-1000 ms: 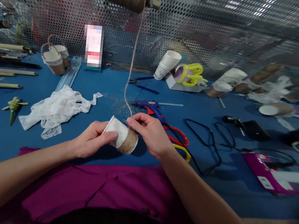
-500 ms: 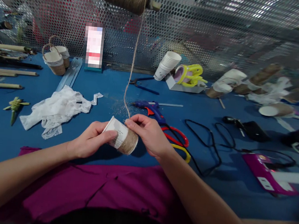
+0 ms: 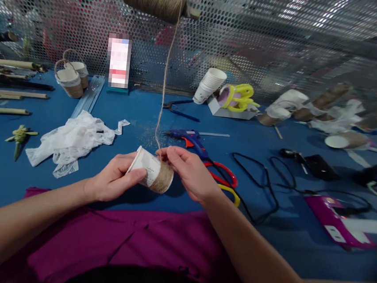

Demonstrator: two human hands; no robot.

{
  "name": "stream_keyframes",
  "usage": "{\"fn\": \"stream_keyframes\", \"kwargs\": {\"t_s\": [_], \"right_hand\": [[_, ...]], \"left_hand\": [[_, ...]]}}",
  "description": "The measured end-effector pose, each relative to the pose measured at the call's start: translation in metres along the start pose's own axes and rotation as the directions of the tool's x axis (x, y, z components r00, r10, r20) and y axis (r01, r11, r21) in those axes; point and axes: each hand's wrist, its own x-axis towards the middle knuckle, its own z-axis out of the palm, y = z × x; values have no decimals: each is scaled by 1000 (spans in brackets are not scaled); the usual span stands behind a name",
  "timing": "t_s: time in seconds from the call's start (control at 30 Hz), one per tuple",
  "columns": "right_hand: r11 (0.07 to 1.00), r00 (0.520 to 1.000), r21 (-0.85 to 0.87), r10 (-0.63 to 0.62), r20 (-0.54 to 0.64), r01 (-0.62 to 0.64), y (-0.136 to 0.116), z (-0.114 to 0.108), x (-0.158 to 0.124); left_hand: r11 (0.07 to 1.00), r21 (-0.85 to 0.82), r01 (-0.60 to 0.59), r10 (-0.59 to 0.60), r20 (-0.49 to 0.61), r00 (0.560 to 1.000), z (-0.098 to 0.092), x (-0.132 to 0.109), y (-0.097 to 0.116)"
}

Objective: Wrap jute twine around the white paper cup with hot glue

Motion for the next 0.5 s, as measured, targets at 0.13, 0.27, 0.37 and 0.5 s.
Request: {"fn": "stream_keyframes", "kwargs": {"t_s": [0.13, 0.27, 0.37, 0.5], "right_hand": [[998, 998, -56, 10, 68, -6, -4, -7, -3], [991, 999, -127, -26, 43, 31, -5, -9, -4], [955, 988, -254, -156, 16, 155, -1, -8, -4], [757, 892, -496, -444, 86, 425, 3, -6, -5]], "left_hand": [[986, 83, -148, 149, -4, 989, -2, 3, 1], [997, 9, -83, 83, 11, 997, -3, 4, -1], [936, -261, 235, -238, 23, 971, 0, 7, -1], [635, -626, 453, -531, 71, 844, 2, 14, 2]]}}
